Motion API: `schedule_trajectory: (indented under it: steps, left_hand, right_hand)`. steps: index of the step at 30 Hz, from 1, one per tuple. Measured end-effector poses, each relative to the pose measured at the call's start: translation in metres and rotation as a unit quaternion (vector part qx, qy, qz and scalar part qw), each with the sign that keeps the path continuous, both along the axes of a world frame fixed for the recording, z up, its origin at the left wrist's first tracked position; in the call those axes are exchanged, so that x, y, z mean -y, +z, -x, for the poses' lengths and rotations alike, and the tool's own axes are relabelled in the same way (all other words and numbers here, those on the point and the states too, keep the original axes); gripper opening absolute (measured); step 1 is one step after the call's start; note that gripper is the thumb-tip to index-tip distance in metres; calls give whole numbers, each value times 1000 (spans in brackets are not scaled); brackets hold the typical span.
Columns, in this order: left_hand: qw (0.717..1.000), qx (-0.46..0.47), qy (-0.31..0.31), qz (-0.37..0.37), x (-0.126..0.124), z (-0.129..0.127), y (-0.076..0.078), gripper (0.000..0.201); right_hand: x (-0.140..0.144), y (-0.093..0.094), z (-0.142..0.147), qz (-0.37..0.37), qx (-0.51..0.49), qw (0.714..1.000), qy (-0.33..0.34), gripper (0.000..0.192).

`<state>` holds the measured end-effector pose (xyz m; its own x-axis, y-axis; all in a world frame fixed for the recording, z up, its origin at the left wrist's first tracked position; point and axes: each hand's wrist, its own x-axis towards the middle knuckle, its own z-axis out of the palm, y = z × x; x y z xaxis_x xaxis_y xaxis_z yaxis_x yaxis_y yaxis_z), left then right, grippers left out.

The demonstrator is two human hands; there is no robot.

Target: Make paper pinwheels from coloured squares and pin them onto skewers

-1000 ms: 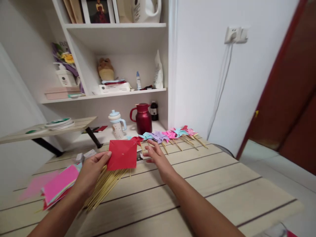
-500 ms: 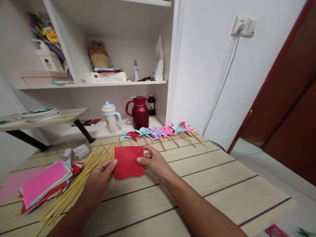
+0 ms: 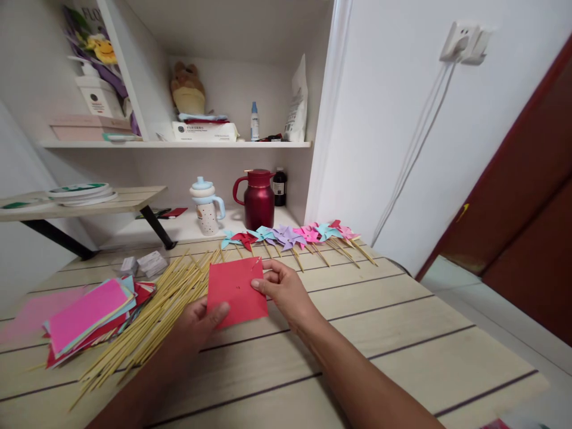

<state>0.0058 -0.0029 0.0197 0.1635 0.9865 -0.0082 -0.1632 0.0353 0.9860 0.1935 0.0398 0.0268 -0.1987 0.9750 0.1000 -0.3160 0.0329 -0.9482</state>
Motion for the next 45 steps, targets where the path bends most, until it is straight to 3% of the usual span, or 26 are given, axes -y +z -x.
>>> schedule_trajectory:
  steps: [5, 13, 17, 23, 29, 38, 45]
  left_hand:
    - [998, -29, 45, -31, 1, -3, -4, 38]
    - [999, -45, 10, -17, -3, 1, -7, 39]
    - [999, -44, 23, -10, 0, -1, -4, 40]
    - [989, -103, 94, -50, 6, -5, 5, 41]
    - [985, -80, 133, -78, 9, -7, 10, 43]
    - [990, -93, 70, -85, 2, -1, -10, 74]
    - [992, -80, 65, -71, 6, -3, -4, 72]
  right_hand:
    - [-1, -1, 1, -14, -1, 1000, -1, 29]
    - [-1, 0, 1, -5, 5, 1000, -19, 30]
    - [0, 0, 1, -12, 6, 1000, -15, 29]
    - [-1, -2, 1, -19, 14, 1000, -18, 27]
    - [-1, -3, 0, -24, 33, 999, -28, 29]
    - [-3, -6, 0, -28, 37, 999, -27, 26]
    - [-4, -6, -2, -60, 75, 994, -47, 21]
